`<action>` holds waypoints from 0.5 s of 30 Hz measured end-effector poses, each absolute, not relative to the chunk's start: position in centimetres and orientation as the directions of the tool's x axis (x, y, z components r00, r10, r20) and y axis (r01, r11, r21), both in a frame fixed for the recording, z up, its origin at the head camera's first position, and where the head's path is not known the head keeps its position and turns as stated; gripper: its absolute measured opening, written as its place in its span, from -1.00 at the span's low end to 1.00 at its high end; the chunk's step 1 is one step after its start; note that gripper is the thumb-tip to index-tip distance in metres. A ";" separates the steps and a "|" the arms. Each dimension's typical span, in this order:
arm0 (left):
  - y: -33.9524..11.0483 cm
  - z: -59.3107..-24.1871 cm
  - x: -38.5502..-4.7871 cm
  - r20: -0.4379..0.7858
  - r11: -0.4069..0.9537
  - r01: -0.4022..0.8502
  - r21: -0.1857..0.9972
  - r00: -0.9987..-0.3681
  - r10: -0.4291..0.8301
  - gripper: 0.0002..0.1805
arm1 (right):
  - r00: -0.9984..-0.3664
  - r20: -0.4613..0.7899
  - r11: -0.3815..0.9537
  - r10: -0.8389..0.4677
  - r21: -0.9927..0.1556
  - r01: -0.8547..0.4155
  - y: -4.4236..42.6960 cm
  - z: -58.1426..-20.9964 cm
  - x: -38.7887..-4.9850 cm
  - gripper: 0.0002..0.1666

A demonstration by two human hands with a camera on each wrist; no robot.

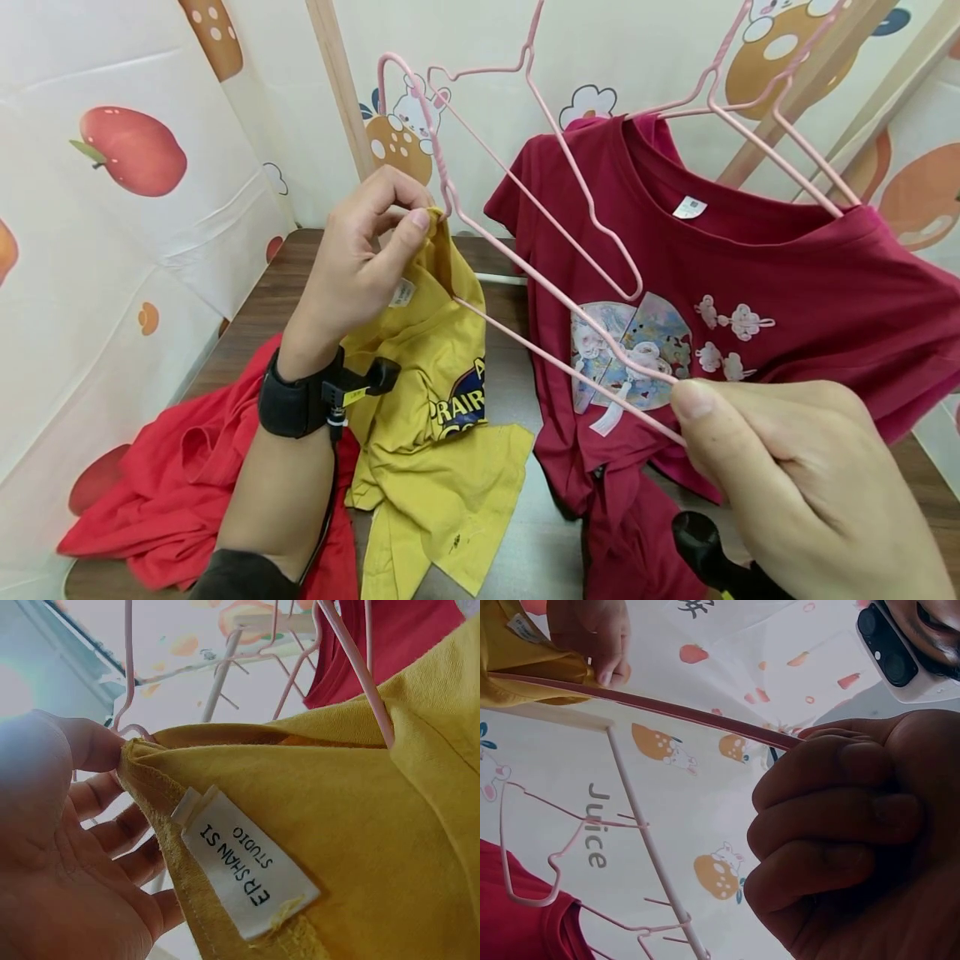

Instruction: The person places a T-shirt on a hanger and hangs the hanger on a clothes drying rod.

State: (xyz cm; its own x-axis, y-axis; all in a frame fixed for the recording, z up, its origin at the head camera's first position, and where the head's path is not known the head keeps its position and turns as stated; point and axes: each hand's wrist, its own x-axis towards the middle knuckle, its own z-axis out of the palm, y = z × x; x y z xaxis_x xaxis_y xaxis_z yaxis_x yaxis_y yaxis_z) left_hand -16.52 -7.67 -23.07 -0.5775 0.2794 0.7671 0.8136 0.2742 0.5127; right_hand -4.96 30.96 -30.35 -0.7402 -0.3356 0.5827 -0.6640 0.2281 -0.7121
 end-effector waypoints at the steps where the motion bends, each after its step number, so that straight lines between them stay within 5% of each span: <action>1: -7.6 -23.2 -16.6 0.766 0.258 0.815 0.518 -0.577 0.283 -0.88 | -0.747 0.570 0.272 -0.341 -0.701 -0.659 30.9 -30.3 -4.9 -0.55; 8: -7.0 -22.3 -15.1 0.728 0.178 0.790 0.586 -0.611 0.310 -0.91 | -0.757 0.549 0.393 -0.354 -0.647 -0.653 32.0 -31.4 -5.5 -0.55; 15: -6.8 -21.8 -14.5 0.717 0.042 0.775 0.631 -0.603 0.351 -0.92 | -0.744 0.569 0.235 -0.350 -0.715 -0.658 30.5 -30.3 -5.3 -0.53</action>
State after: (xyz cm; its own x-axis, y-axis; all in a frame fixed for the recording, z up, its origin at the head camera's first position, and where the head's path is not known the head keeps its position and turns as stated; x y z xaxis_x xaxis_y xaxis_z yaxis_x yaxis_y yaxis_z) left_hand -14.47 -6.79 -21.84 -0.6027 0.3510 0.7166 0.7746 0.0415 0.6311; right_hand -5.33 30.53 -30.27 -0.7436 -0.3504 0.5694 -0.6583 0.2347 -0.7152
